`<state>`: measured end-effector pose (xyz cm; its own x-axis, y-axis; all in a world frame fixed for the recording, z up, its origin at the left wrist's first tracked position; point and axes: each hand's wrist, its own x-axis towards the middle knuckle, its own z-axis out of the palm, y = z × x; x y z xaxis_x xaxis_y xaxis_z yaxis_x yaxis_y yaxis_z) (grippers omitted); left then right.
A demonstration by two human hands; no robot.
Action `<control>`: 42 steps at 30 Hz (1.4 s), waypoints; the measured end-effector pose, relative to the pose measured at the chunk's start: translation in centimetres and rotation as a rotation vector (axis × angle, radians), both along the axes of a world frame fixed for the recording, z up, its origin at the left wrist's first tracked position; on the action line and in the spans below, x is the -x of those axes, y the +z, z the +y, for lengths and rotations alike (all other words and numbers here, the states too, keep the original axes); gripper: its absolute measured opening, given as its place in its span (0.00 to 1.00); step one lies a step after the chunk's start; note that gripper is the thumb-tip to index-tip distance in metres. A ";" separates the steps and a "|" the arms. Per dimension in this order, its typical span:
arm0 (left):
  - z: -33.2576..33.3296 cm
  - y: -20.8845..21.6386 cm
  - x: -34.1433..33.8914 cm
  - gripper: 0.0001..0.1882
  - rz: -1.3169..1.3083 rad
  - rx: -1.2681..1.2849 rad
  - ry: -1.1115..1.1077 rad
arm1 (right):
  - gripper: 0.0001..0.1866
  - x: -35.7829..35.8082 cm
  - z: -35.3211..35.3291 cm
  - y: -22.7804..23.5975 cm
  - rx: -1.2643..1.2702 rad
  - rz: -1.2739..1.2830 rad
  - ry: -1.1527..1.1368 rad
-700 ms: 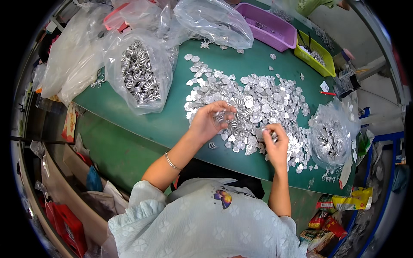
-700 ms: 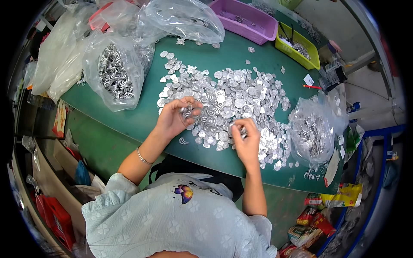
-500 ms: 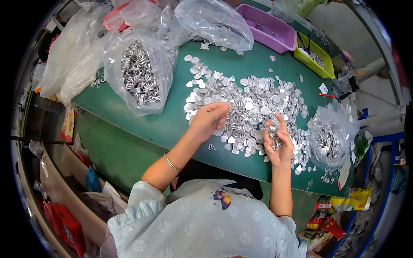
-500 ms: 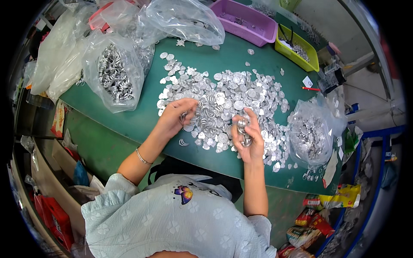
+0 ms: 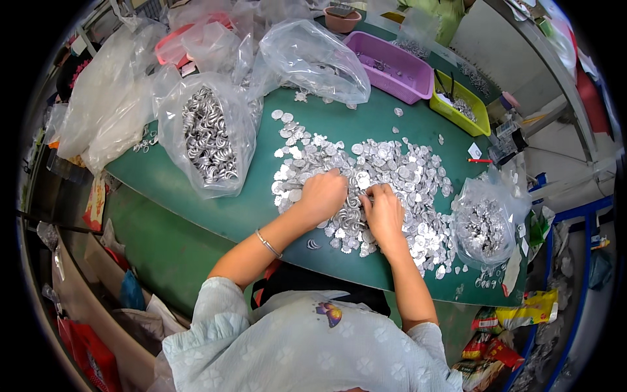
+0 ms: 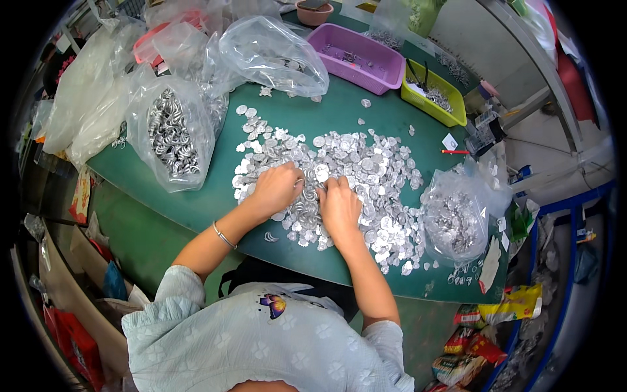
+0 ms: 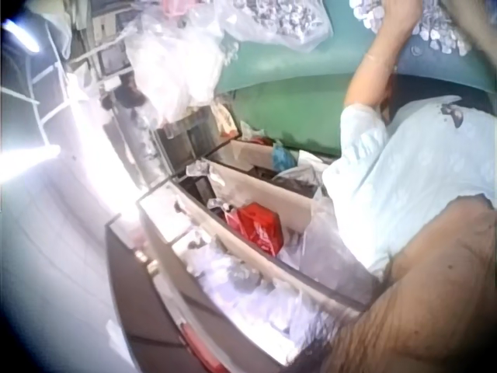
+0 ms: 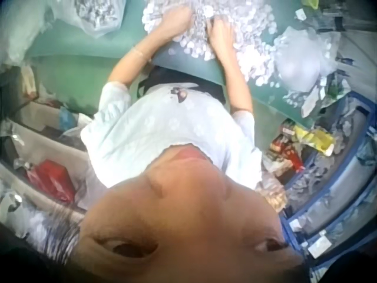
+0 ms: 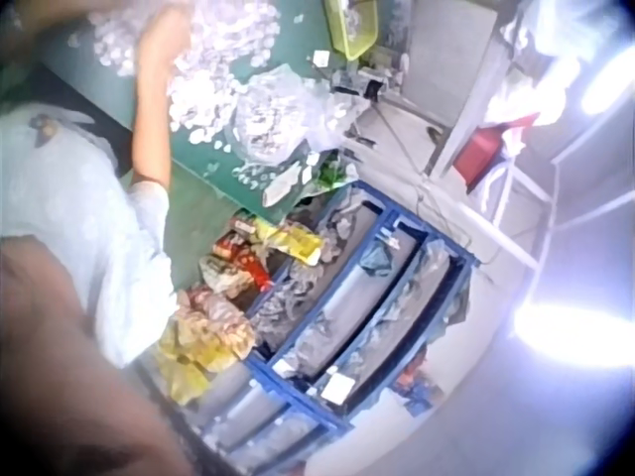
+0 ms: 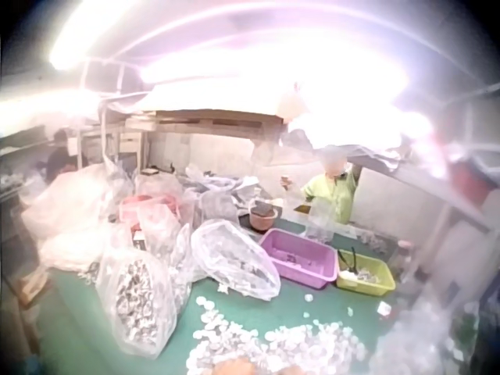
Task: The person sorts a large pile of small, silver-colored metal discs on a green table. They pick up the discs by hand, inspect them, and place them into clear plastic bags or piles.
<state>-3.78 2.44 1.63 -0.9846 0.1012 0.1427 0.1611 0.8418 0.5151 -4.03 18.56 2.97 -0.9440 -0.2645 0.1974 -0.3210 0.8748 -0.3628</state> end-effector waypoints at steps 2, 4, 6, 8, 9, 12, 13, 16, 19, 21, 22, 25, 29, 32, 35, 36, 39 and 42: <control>-0.3 0.3 -0.2 0.07 0.091 -0.167 0.029 | 0.11 0.2 0.3 0.2 -0.038 -0.024 -0.033; -0.9 0.3 -0.3 0.07 -0.076 -0.681 -0.024 | 0.12 0.3 0.3 0.2 -0.022 -0.039 -0.019; -1.6 0.4 -0.4 0.07 -0.295 -1.182 -0.058 | 0.12 0.5 0.3 0.0 0.041 -0.039 0.033; -2.4 1.1 -0.6 0.07 -0.571 -1.667 -0.066 | 0.11 0.6 0.2 -0.1 0.098 -0.043 0.046; -2.6 1.0 -0.9 0.09 -0.521 -1.717 -0.021 | 0.11 0.6 0.1 -0.1 0.127 -0.046 0.054; -3.6 1.6 -1.6 0.10 -0.533 -1.938 -0.128 | 0.09 1.8 1.6 -0.4 0.454 -0.053 0.199; -3.6 2.5 -1.9 0.13 -0.531 -1.910 -0.040 | 0.07 1.9 1.9 0.0 0.562 -0.083 0.217; -3.8 1.8 -2.1 0.14 -0.528 -1.929 0.096 | 0.05 1.7 3.5 0.8 1.420 -0.817 0.141; -3.4 0.7 -2.5 0.14 -0.445 -1.861 0.142 | 0.02 2.2 4.8 0.3 1.925 -1.066 0.095; -2.8 1.0 -2.9 0.12 -0.386 -1.704 0.192 | 0.06 2.4 5.2 0.0 2.056 -1.141 0.181; -2.8 1.0 -3.0 0.11 -0.400 -1.690 0.192 | 0.08 2.4 5.4 -0.1 2.054 -1.148 0.209; -2.5 0.5 -3.0 0.07 -0.251 -1.433 0.125 | 0.13 2.4 5.6 0.2 1.808 -1.104 0.232; -1.6 -0.3 -3.5 0.08 0.102 -0.671 -0.024 | 0.12 1.3 4.3 0.7 0.913 -0.710 0.151; -0.4 0.4 -3.8 0.10 0.122 -0.381 -0.012 | 0.09 1.0 2.4 -0.3 0.502 -0.188 0.225; 0.3 0.7 -3.4 0.09 0.144 -0.212 -0.096 | 0.10 0.9 0.9 0.3 0.262 -0.165 0.193; 0.4 0.5 -3.1 0.09 0.143 -0.151 -0.100 | 0.09 0.9 0.7 0.3 0.211 -0.151 0.199; 0.3 0.2 -2.6 0.08 0.136 -0.001 -0.122 | 0.08 0.8 0.6 0.4 0.119 -0.133 0.218; 0.3 0.2 -2.3 0.07 0.140 0.072 -0.160 | 0.06 0.7 0.9 0.4 0.157 -0.174 0.185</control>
